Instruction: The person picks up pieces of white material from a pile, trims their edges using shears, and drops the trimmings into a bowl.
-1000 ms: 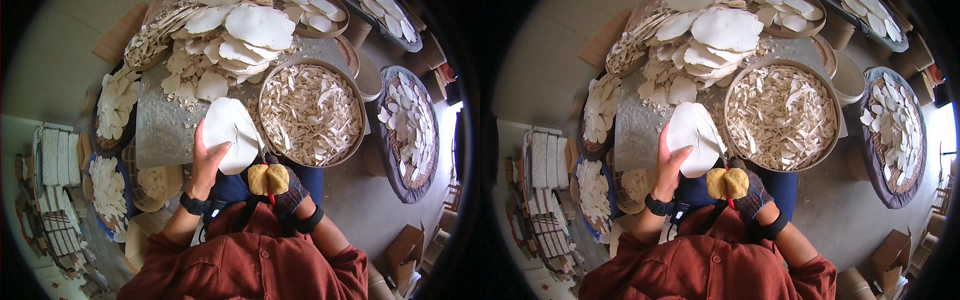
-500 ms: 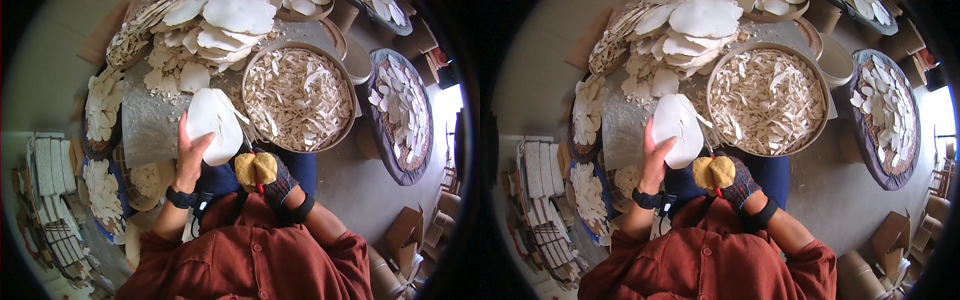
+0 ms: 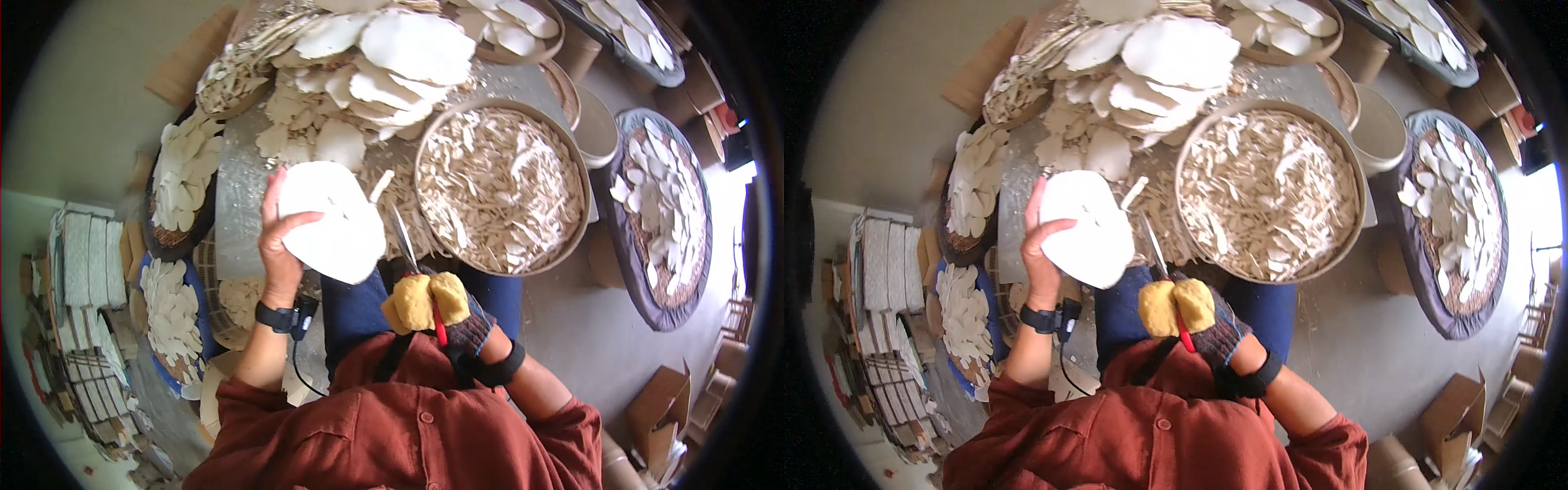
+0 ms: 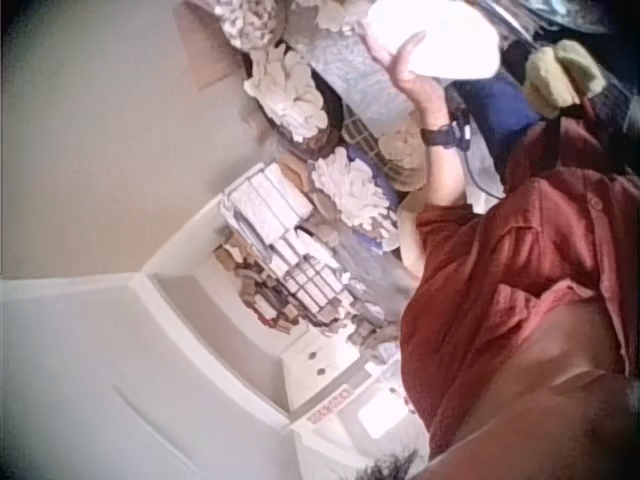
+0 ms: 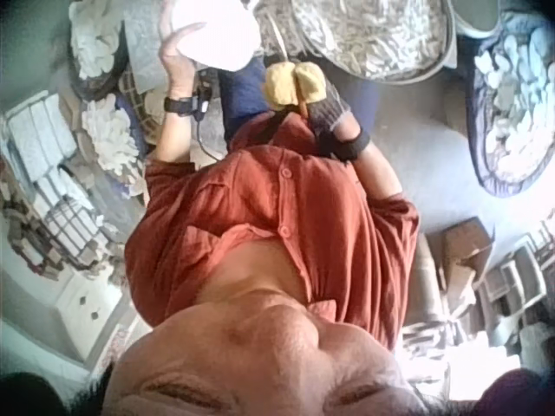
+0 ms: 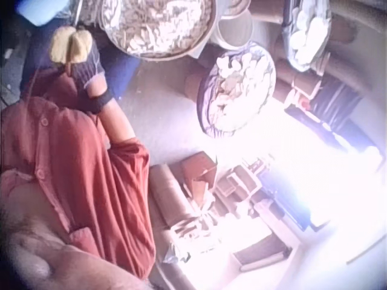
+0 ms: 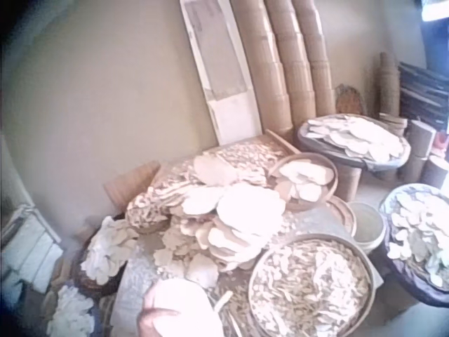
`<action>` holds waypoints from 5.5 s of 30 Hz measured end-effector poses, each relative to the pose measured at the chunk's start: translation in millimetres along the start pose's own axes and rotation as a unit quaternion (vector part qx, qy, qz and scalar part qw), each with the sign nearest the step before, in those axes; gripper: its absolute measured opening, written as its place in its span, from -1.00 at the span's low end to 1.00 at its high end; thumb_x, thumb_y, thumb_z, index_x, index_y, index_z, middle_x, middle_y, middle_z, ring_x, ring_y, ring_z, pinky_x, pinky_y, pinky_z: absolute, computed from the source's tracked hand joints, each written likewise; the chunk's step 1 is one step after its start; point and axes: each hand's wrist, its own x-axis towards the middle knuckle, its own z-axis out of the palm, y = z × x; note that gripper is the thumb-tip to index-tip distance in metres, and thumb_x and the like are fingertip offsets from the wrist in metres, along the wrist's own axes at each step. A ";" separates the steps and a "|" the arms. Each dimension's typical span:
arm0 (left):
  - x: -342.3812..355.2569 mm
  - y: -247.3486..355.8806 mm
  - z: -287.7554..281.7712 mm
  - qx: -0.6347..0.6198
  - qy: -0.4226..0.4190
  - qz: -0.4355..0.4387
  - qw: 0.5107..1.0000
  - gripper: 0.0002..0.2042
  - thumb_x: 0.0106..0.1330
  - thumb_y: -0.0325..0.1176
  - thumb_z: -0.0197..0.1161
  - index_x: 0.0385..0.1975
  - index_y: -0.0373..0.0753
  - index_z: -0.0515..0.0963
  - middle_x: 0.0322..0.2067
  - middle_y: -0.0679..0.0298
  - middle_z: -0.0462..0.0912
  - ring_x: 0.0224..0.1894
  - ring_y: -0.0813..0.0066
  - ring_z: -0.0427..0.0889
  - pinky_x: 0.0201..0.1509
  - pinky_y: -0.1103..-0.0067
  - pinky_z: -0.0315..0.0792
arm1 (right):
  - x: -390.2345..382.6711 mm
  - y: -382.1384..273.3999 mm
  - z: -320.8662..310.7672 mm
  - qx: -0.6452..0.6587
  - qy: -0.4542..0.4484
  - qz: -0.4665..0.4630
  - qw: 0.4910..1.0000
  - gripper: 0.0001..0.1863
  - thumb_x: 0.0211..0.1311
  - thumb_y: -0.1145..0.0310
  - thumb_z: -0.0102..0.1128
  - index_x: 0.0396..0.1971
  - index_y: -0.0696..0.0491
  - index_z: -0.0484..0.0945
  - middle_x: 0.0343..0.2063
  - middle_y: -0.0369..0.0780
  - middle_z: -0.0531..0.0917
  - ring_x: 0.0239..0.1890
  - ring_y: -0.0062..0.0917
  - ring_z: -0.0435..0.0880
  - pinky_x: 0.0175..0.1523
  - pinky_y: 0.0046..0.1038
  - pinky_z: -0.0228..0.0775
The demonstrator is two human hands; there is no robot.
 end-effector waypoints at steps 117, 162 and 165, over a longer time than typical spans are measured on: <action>70.4 -86.9 29.3 0.037 -0.092 -0.194 0.976 -0.45 0.07 -0.21 0.40 0.04 -0.33 0.45 -0.06 0.12 0.56 -0.03 0.38 0.54 0.01 0.52 0.44 | 33.4 5.4 43.1 -0.499 0.156 0.132 0.842 -0.79 0.23 0.33 0.10 -0.20 0.11 0.54 -0.27 -0.22 0.63 -0.18 -0.48 0.62 -0.05 -0.48 0.45; -30.3 52.4 50.7 -0.217 0.027 -0.295 0.930 -0.44 0.23 -0.61 0.11 0.24 -0.32 0.10 -0.07 0.13 0.46 -0.25 0.57 0.58 -0.34 0.66 0.61 | -1.9 7.4 4.4 -0.400 0.135 -0.052 0.905 -0.73 0.21 0.41 0.13 -0.09 0.15 0.50 -0.17 -0.16 0.64 -0.11 -0.41 0.63 0.05 -0.43 0.46; -31.9 47.1 42.0 -0.226 0.054 -0.289 0.929 -0.47 0.24 -0.60 0.12 0.21 -0.30 0.13 -0.08 0.14 0.47 -0.24 0.56 0.58 -0.34 0.67 0.60 | -1.2 5.2 1.1 -0.778 0.037 -0.113 0.616 -0.75 0.24 0.40 0.11 -0.11 0.16 0.50 -0.17 -0.16 0.64 -0.12 -0.47 0.63 0.03 -0.43 0.47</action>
